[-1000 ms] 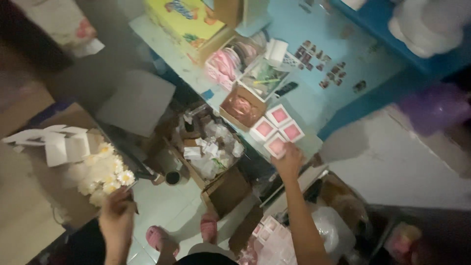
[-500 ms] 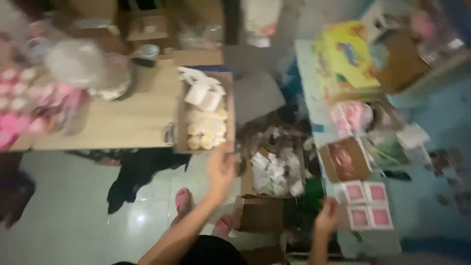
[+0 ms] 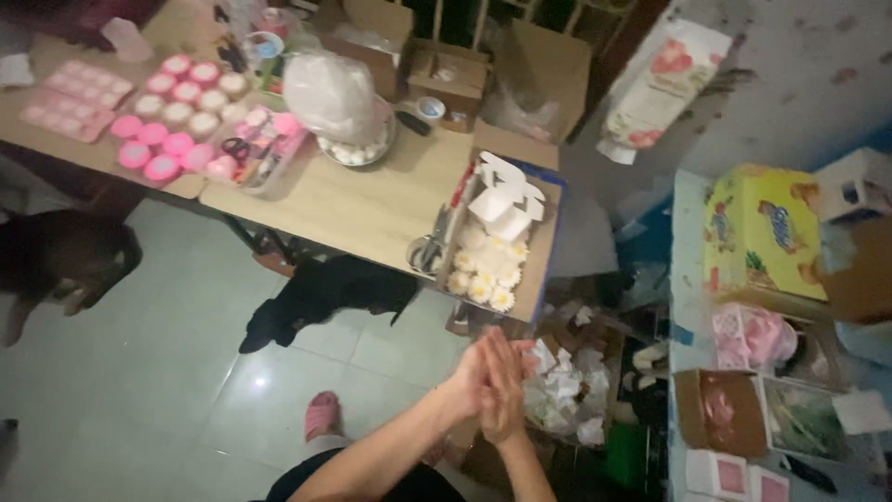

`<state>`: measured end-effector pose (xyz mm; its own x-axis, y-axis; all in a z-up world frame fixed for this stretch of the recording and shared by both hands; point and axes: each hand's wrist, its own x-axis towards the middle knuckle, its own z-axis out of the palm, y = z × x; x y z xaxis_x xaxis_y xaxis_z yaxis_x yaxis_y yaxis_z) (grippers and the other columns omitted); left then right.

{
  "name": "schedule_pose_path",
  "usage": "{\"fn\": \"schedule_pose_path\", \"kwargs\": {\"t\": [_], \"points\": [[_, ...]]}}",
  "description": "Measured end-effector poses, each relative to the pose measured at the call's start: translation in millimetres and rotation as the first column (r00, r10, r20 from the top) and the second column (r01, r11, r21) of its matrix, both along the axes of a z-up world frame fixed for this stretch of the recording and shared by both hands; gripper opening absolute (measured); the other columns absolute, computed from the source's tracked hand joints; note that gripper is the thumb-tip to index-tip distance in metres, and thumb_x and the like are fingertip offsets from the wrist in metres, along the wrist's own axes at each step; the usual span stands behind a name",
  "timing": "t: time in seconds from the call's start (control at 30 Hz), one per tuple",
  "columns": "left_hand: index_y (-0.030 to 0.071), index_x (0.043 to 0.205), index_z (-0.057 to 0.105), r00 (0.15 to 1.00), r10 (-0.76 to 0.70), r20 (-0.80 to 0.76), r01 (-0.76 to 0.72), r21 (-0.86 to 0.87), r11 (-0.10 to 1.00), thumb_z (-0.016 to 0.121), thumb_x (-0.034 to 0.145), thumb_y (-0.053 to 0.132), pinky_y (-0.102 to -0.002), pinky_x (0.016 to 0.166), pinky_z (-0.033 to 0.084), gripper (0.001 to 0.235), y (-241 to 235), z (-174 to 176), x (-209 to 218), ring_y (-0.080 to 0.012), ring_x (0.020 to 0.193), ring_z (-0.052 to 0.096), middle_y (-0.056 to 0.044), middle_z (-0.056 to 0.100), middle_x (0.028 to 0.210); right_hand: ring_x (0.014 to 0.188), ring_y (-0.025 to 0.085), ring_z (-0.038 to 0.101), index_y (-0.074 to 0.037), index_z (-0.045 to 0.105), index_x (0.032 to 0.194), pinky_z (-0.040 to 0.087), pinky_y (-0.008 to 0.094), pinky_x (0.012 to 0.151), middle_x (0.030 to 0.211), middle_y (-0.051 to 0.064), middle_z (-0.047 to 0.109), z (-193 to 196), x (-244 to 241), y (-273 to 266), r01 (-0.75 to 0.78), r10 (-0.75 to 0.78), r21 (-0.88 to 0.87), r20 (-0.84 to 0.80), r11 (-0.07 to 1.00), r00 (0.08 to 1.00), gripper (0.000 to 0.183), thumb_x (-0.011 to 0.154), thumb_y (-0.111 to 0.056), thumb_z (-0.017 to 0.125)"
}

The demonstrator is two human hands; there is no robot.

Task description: Packaging flower-shaped candles into individual boxes and shipping containers.

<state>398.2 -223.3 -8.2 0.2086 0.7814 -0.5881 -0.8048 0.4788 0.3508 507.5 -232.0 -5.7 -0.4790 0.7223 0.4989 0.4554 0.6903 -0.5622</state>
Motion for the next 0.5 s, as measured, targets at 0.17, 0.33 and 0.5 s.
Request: {"fn": "schedule_pose_path", "kwargs": {"t": [0.17, 0.33, 0.5], "points": [[0.014, 0.134, 0.065, 0.994, 0.067, -0.089, -0.048, 0.204, 0.978, 0.036, 0.1, 0.046, -0.042, 0.117, 0.034, 0.055, -36.6, 57.3, -70.4, -0.0215, 0.142, 0.05, -0.006, 0.057, 0.152, 0.149, 0.025, 0.035, -0.012, 0.036, 0.152, 0.025, 0.046, 0.123, 0.16, 0.01, 0.038, -145.3, -20.3, 30.1, -0.242, -0.359, -0.835, -0.449, 0.494, 0.818, 0.063, 0.102, -0.049, 0.041], [0.008, 0.122, 0.07, 0.038, 0.7, -0.713, 0.469, 0.631, 0.618, 0.053, 0.086, 0.021, -0.054, 0.119, 0.027, 0.041, -62.6, -48.3, -163.3, -0.0373, 0.14, 0.054, -0.018, 0.067, 0.141, 0.124, 0.035, 0.063, -0.002, 0.06, 0.133, 0.045, 0.05, 0.108, 0.139, 0.02, 0.064, -74.0, -183.4, -21.3, -0.866, -0.384, -0.493, -0.786, -0.081, 0.484, 0.069, 0.096, -0.057, 0.041], [0.003, 0.129, 0.063, -0.066, 0.347, -0.936, 0.163, 0.333, 0.929, 0.061, 0.086, 0.012, -0.046, 0.102, 0.046, 0.043, -123.8, -116.6, -352.5, -0.0375, 0.118, 0.063, -0.02, 0.067, 0.127, 0.117, 0.028, 0.065, 0.0, 0.061, 0.132, 0.051, 0.044, 0.099, 0.123, 0.016, 0.07, -51.8, -287.7, -35.4, -0.462, -0.426, -0.885, -0.442, 0.063, 0.789, 0.055, 0.103, -0.046, 0.048]]}}
